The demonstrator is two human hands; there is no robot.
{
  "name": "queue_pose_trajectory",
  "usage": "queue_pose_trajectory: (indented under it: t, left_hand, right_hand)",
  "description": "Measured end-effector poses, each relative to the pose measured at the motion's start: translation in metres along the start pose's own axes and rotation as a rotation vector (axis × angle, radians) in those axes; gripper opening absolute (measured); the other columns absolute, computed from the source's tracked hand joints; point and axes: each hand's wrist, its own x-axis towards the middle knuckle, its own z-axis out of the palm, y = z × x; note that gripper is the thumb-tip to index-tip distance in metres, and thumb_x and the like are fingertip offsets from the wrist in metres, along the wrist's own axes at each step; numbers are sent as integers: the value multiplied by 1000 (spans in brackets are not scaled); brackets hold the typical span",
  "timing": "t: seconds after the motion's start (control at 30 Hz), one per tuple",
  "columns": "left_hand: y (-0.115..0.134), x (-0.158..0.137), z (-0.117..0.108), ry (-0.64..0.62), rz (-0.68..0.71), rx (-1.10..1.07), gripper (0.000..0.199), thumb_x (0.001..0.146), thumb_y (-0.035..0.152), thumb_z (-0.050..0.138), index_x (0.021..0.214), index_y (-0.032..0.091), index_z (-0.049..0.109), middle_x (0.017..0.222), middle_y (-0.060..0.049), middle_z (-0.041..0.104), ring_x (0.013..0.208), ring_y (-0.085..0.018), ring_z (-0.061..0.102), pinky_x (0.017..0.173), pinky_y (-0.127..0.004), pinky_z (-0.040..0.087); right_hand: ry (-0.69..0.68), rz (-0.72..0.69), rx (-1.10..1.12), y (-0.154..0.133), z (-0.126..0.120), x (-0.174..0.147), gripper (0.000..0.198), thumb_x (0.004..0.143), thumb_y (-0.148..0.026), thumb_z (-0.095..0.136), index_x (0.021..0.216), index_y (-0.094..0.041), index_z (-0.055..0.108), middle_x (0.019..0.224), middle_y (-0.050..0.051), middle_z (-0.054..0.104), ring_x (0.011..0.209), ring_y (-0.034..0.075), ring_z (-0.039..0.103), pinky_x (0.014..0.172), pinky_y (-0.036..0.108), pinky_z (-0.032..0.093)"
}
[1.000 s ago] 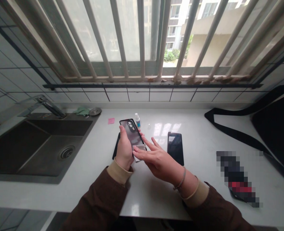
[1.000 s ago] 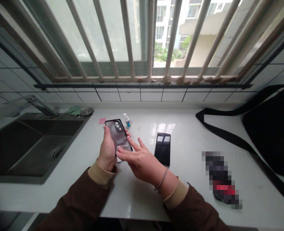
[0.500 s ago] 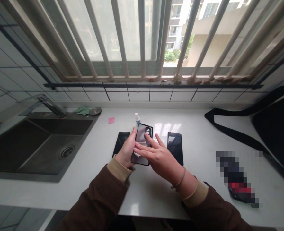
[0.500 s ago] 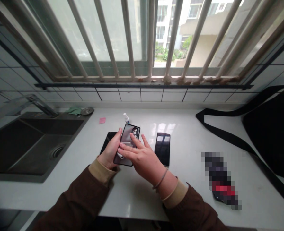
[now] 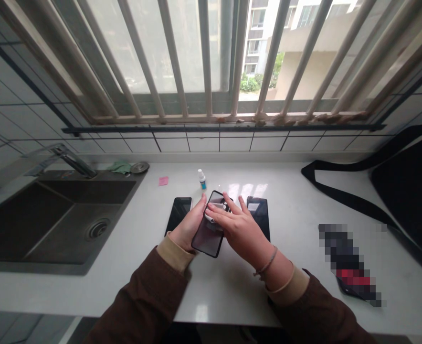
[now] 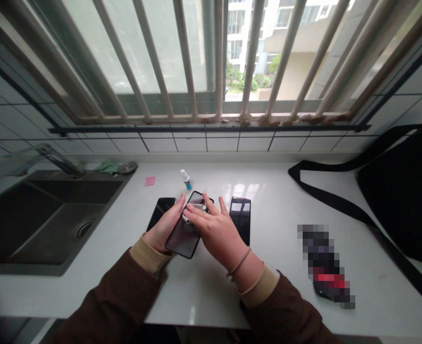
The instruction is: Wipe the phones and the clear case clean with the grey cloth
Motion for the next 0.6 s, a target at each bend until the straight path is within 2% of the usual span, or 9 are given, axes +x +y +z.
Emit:
queue_pose_trajectory:
  t: [0.23, 0.4, 0.6]
  left_hand:
    - [-1, 0, -9, 23, -57, 118, 70, 103, 68, 44, 139, 13, 67, 99, -18, 81, 77, -28, 79, 75, -42, 64]
    - [1, -4, -6, 124, -97, 221, 73, 100, 73, 42, 125, 13, 74, 82, -17, 79, 68, -29, 75, 69, -44, 64]
    - [2, -7, -2, 97, -91, 220, 70, 101, 72, 42, 119, 14, 76, 81, -16, 78, 68, -30, 75, 70, -45, 63]
  right_hand:
    - [4, 33, -5, 7, -1, 0, 72, 91, 2, 59, 153, -33, 55, 157, 5, 58, 163, 36, 19, 123, 80, 22]
    - [16, 72, -25, 10, -1, 0, 64, 95, 1, 54, 150, -32, 58, 157, 5, 58, 163, 37, 19, 121, 81, 24]
    - [59, 59, 11, 11, 0, 2, 58, 96, 3, 47, 143, -27, 59, 156, 8, 60, 163, 32, 20, 124, 78, 26]
